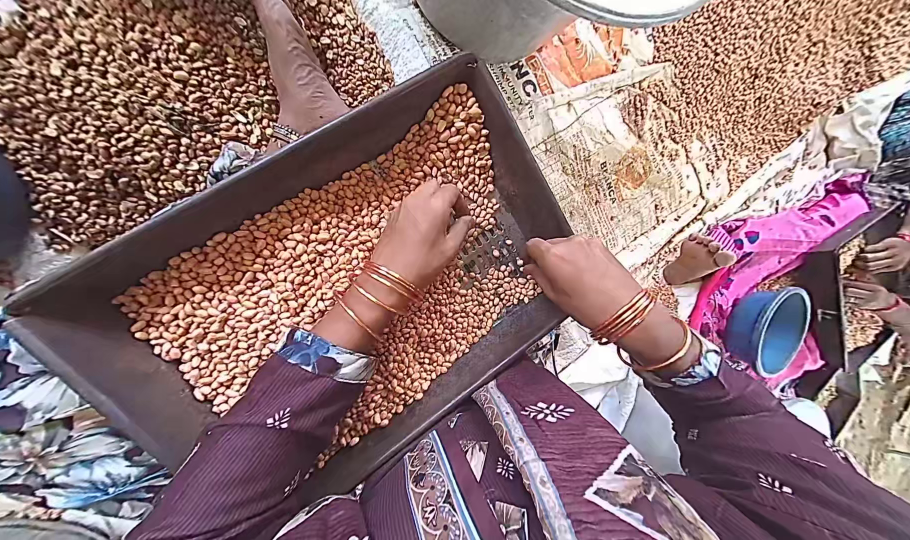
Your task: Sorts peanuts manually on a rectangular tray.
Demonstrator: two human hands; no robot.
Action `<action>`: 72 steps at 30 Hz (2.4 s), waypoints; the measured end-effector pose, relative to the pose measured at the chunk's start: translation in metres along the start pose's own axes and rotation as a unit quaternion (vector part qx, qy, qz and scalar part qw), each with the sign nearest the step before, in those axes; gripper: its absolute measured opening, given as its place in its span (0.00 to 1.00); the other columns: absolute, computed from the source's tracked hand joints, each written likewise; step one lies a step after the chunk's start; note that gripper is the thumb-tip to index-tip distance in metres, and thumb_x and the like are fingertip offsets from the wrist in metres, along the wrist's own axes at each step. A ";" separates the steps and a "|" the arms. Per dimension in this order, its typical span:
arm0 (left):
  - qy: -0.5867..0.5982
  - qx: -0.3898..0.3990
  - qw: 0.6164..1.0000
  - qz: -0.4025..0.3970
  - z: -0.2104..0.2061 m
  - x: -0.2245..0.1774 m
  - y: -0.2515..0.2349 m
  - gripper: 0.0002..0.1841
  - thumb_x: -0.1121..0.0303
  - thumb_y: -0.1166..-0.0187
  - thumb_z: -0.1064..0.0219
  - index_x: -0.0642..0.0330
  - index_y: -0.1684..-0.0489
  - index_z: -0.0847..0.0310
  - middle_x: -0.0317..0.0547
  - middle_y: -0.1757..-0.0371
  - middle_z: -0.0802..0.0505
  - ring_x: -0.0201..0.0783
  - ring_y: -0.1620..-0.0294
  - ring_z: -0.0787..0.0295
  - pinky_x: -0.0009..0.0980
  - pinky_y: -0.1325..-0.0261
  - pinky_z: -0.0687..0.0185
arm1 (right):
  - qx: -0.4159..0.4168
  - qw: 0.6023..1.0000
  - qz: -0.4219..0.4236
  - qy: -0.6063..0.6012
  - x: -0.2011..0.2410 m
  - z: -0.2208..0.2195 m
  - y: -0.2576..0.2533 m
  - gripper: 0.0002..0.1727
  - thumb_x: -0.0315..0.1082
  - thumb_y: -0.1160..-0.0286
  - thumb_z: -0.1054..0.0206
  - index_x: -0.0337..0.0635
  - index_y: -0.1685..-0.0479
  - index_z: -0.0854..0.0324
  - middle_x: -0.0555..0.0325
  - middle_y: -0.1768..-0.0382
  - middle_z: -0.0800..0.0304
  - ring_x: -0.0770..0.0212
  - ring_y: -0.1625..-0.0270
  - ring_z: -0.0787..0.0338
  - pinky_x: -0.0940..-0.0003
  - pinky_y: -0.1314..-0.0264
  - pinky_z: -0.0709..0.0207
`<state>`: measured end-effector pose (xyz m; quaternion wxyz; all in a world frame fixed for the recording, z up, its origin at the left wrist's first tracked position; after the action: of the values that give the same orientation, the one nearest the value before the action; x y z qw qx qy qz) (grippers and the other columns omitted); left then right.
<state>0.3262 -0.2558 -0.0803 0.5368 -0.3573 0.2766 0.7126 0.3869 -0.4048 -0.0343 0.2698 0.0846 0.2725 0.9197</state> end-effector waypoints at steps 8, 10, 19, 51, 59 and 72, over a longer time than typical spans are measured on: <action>-0.179 0.049 0.980 -0.076 -0.033 -0.022 0.000 0.10 0.69 0.15 0.36 0.67 0.49 0.16 0.59 0.55 0.13 0.59 0.57 0.09 0.50 0.64 0.14 | 0.055 0.998 -0.007 0.028 0.014 -0.020 -0.011 0.17 0.40 0.16 0.33 0.35 0.40 0.21 0.39 0.50 0.16 0.42 0.63 0.08 0.48 0.65 0.15; -0.194 0.049 0.976 -0.087 -0.033 -0.024 -0.002 0.09 0.73 0.15 0.39 0.66 0.48 0.15 0.59 0.55 0.13 0.59 0.58 0.09 0.49 0.67 0.15 | 0.058 0.998 0.026 0.026 0.021 -0.026 -0.012 0.17 0.39 0.16 0.34 0.34 0.41 0.22 0.39 0.50 0.15 0.42 0.61 0.08 0.49 0.64 0.15; 0.244 -0.043 0.965 0.086 0.032 0.015 0.004 0.13 0.68 0.22 0.53 0.53 0.54 0.21 0.32 0.64 0.16 0.22 0.71 0.20 0.22 0.69 0.23 | -0.156 0.910 0.296 -0.243 0.059 0.012 0.001 0.13 0.29 0.21 0.34 0.38 0.43 0.13 0.50 0.50 0.10 0.59 0.56 0.07 0.63 0.55 0.10; -0.120 0.054 0.988 -0.083 0.004 -0.006 0.094 0.09 0.64 0.19 0.32 0.59 0.54 0.10 0.49 0.62 0.14 0.49 0.68 0.12 0.45 0.71 0.17 | -0.112 0.954 0.276 -0.020 0.071 -0.002 -0.055 0.08 0.30 0.25 0.37 0.34 0.59 0.16 0.43 0.56 0.14 0.42 0.55 0.09 0.49 0.65 0.18; -0.162 0.046 0.983 -0.075 -0.003 -0.004 0.092 0.09 0.68 0.18 0.35 0.64 0.56 0.12 0.53 0.62 0.14 0.52 0.68 0.11 0.46 0.72 0.17 | -0.030 0.915 0.389 -0.100 0.074 -0.013 -0.018 0.05 0.30 0.27 0.32 0.40 0.62 0.12 0.53 0.67 0.14 0.55 0.66 0.11 0.58 0.65 0.18; 0.437 -0.014 0.890 0.129 0.016 0.024 0.090 0.12 0.70 0.22 0.57 0.50 0.63 0.26 0.29 0.70 0.15 0.20 0.82 0.25 0.15 0.81 0.31 | -0.088 0.905 0.410 -0.076 0.088 -0.031 -0.013 0.07 0.26 0.20 0.37 0.34 0.62 0.14 0.46 0.64 0.14 0.48 0.60 0.09 0.58 0.61 0.15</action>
<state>0.2326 -0.2546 -0.0891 0.2601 -0.6013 0.5168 0.5512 0.3092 -0.3624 -0.0668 -0.1052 0.2344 0.1109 0.9601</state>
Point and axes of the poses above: each hand's wrist, its own y-axis away from the middle knuckle, its own z-axis out of the back of the hand, x = y × z, the point moved 8 cm from there along -y, towards the middle knuckle
